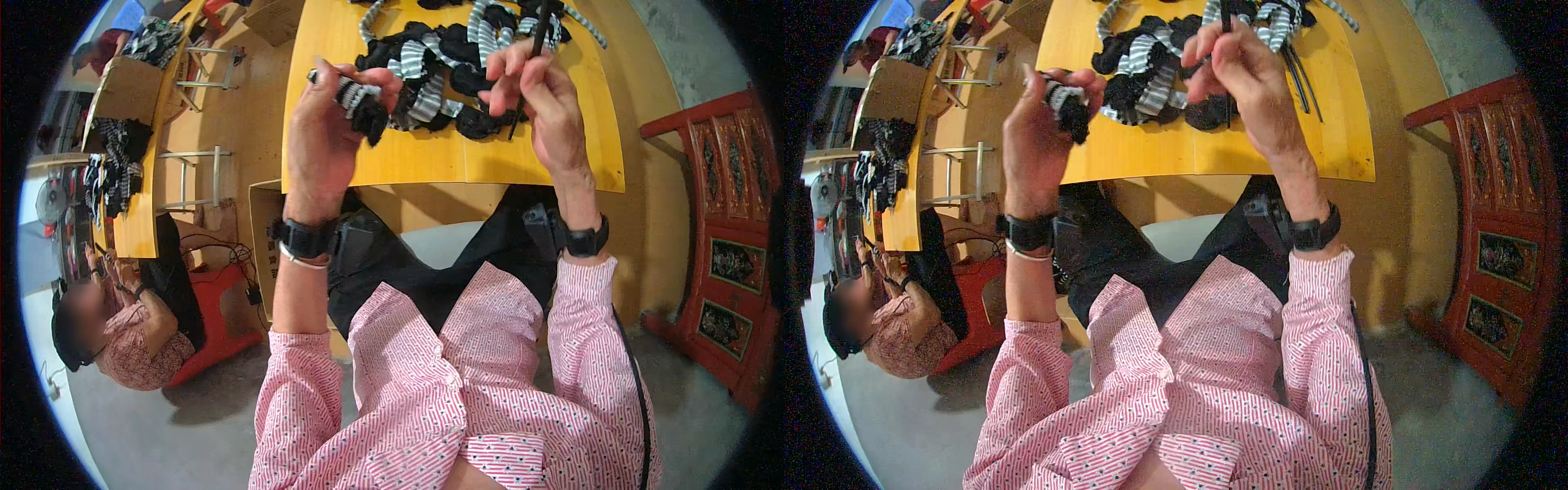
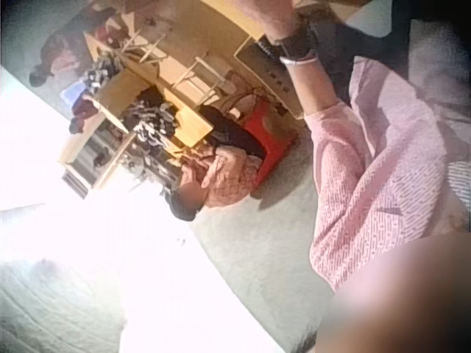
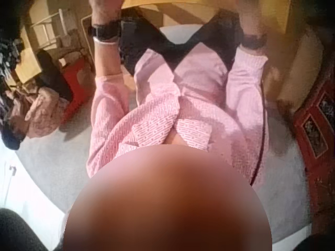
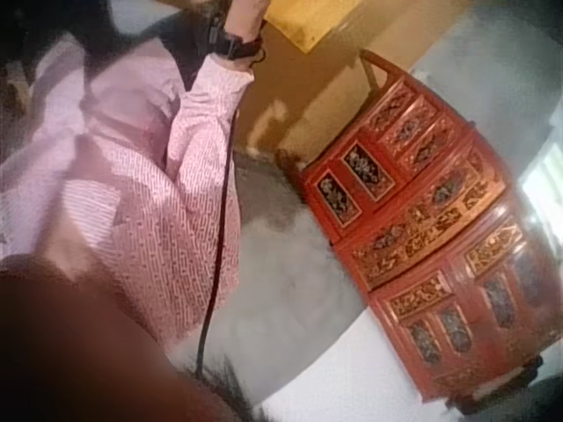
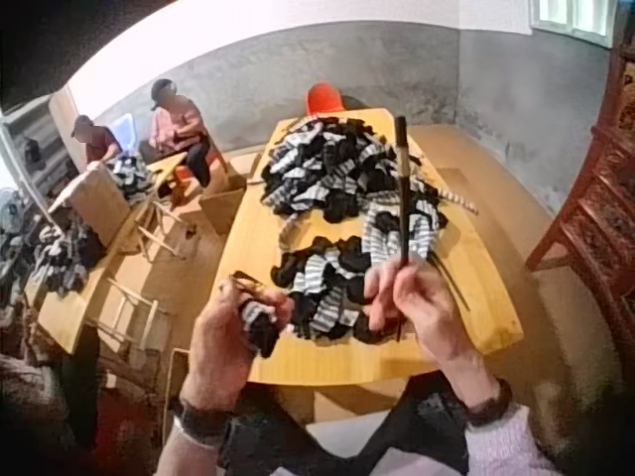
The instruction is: The recorder is wrapping pieces of striped fabric around black rods at a workstation.
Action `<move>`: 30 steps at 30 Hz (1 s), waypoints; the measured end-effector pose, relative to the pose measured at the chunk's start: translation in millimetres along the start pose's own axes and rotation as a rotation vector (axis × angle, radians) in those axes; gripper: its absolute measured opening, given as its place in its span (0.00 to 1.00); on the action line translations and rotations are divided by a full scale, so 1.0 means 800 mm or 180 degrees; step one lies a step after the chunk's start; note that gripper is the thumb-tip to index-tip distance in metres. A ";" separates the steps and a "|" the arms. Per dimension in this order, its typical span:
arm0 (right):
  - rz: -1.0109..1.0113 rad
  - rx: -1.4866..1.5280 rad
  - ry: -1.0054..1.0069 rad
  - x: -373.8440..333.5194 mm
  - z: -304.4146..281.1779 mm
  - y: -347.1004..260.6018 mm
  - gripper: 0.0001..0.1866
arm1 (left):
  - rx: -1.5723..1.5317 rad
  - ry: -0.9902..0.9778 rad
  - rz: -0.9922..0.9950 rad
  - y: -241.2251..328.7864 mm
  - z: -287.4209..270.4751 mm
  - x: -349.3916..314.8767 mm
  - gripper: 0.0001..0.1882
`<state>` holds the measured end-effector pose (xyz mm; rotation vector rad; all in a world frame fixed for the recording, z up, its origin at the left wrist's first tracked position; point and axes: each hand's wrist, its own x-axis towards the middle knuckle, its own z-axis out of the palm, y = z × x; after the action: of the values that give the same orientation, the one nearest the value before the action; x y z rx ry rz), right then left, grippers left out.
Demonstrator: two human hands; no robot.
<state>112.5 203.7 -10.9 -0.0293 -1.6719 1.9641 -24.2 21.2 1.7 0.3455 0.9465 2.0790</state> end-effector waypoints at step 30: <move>0.0478 -0.1080 -0.0055 -0.051 0.025 0.056 0.06 | -0.0948 -0.0109 0.0036 0.006 0.063 0.024 0.14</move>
<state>122.2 165.1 -60.5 -0.2716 -2.0482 1.7641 -12.6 59.5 38.3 0.2293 0.6034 2.1782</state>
